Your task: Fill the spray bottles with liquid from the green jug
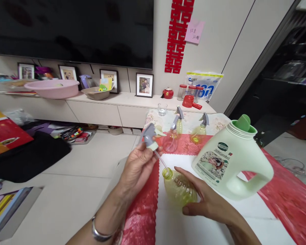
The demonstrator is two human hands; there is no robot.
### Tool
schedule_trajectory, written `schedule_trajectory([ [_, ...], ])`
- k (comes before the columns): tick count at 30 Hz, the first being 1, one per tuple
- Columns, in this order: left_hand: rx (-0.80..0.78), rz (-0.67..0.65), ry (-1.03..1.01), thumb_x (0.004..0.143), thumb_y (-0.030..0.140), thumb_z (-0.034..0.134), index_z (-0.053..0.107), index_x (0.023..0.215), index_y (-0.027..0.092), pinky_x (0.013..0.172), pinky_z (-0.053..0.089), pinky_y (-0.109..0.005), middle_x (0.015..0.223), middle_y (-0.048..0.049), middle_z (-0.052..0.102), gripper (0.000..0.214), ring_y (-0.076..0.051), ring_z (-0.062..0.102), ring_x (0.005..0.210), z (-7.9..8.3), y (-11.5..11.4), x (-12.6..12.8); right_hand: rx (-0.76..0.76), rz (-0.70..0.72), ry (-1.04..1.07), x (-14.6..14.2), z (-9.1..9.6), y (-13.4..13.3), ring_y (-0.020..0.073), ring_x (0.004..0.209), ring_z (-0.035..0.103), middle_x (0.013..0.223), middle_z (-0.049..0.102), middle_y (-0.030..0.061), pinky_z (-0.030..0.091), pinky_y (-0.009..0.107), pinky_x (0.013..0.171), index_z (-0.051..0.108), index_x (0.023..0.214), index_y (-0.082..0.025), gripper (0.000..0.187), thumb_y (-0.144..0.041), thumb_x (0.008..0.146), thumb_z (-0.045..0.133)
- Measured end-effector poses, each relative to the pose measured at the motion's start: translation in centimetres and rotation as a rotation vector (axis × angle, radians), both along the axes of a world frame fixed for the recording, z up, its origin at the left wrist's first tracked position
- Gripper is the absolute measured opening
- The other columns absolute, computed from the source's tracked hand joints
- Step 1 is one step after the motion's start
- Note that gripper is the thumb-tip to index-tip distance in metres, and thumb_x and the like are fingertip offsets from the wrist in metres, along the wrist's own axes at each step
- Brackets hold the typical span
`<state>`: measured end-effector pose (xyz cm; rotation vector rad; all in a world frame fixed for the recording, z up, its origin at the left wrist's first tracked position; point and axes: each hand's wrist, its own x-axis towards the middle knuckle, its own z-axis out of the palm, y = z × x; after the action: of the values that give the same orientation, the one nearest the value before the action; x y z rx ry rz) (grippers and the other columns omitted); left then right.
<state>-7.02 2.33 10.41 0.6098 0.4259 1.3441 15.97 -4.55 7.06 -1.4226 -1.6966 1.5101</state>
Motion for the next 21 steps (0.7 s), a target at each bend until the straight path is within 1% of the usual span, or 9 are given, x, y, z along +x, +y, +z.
schedule_trajectory([
  [3, 0.017, 0.130, -0.074, 0.070, 0.014, 0.087, 0.071, 0.093, 0.017, 0.082, 0.057, -0.025, 0.091, -0.0003, 0.074, 0.028, -0.013, 0.069, 0.082, 0.6, 1.5, -1.4, -0.001, -0.019, -0.059, 1.2, -0.1, 0.2, 0.0308, 0.148, 0.026, 0.159, 0.030, 0.0023, 0.021, 0.050, 0.124, 0.035, 0.156, -0.037, 0.104, -0.038, 0.066, 0.087],
  [5, 0.016, 0.229, -0.125, 0.076, 0.011, 0.081, 0.070, 0.091, 0.016, 0.080, 0.057, -0.023, 0.088, -0.0008, 0.074, 0.019, -0.012, 0.068, 0.081, 0.7, 2.5, -2.2, 0.004, -0.049, -0.033, 2.1, -0.3, 0.4, 0.0308, 0.147, 0.028, 0.158, 0.032, 0.0046, 0.023, 0.050, 0.124, 0.035, 0.156, -0.034, 0.101, -0.040, 0.068, 0.086],
  [8, -0.061, 0.366, -0.156, 0.083, 0.007, 0.072, 0.068, 0.085, 0.015, 0.080, 0.057, -0.023, 0.086, -0.0012, 0.073, 0.009, -0.011, 0.069, 0.082, 0.1, 3.7, -2.8, 0.013, -0.110, 0.061, 3.1, -0.3, 0.6, 0.0293, 0.147, 0.029, 0.160, 0.029, 0.0053, 0.026, 0.048, 0.123, 0.034, 0.156, -0.032, 0.099, -0.044, 0.072, 0.084],
  [10, -0.147, 0.412, -0.117, 0.085, 0.006, 0.068, 0.067, 0.082, 0.014, 0.080, 0.058, -0.024, 0.085, -0.0020, 0.072, 0.008, -0.012, 0.069, 0.081, -0.8, 4.0, -2.5, 0.031, -0.145, 0.121, 3.5, -0.1, 0.6, 0.0278, 0.149, 0.027, 0.162, 0.025, 0.0035, 0.029, 0.045, 0.122, 0.031, 0.157, -0.034, 0.100, -0.046, 0.073, 0.084],
  [12, -0.227, 0.400, -0.056, 0.084, 0.005, 0.067, 0.067, 0.081, 0.014, 0.079, 0.059, -0.026, 0.083, -0.0019, 0.071, 0.009, -0.012, 0.069, 0.079, -1.9, 3.8, -1.6, 0.050, -0.166, 0.189, 3.7, 0.1, 0.4, 0.0270, 0.149, 0.027, 0.163, 0.023, 0.0023, 0.033, 0.043, 0.121, 0.030, 0.157, -0.035, 0.100, -0.045, 0.074, 0.084],
  [14, -0.287, 0.333, -0.005, 0.080, 0.004, 0.069, 0.066, 0.080, 0.014, 0.080, 0.060, -0.029, 0.081, -0.0006, 0.069, 0.011, -0.011, 0.067, 0.076, -3.3, 3.3, -0.2, 0.069, -0.178, 0.275, 3.8, 0.3, 0.2, 0.0277, 0.147, 0.031, 0.161, 0.026, 0.0034, 0.036, 0.042, 0.119, 0.031, 0.157, -0.035, 0.100, -0.042, 0.073, 0.085],
  [17, -0.318, 0.215, 0.035, 0.072, 0.005, 0.077, 0.065, 0.082, 0.014, 0.085, 0.059, -0.031, 0.080, 0.0010, 0.067, 0.018, -0.011, 0.066, 0.076, -5.1, 2.5, 2.3, 0.094, -0.210, 0.407, 3.8, 0.3, 0.0, 0.0300, 0.145, 0.035, 0.160, 0.031, 0.0064, 0.040, 0.043, 0.116, 0.033, 0.157, -0.032, 0.101, -0.039, 0.072, 0.086],
  [21, -0.340, 0.148, 0.059, 0.067, 0.011, 0.084, 0.060, 0.079, 0.015, 0.094, 0.057, -0.036, 0.075, 0.0019, 0.064, 0.027, -0.012, 0.065, 0.076, -6.9, 2.0, 4.8, 0.141, -0.255, 0.493, 3.7, 0.2, -0.2, 0.0311, 0.145, 0.035, 0.158, 0.034, 0.0086, 0.039, 0.045, 0.118, 0.035, 0.156, -0.029, 0.100, -0.036, 0.071, 0.087],
])
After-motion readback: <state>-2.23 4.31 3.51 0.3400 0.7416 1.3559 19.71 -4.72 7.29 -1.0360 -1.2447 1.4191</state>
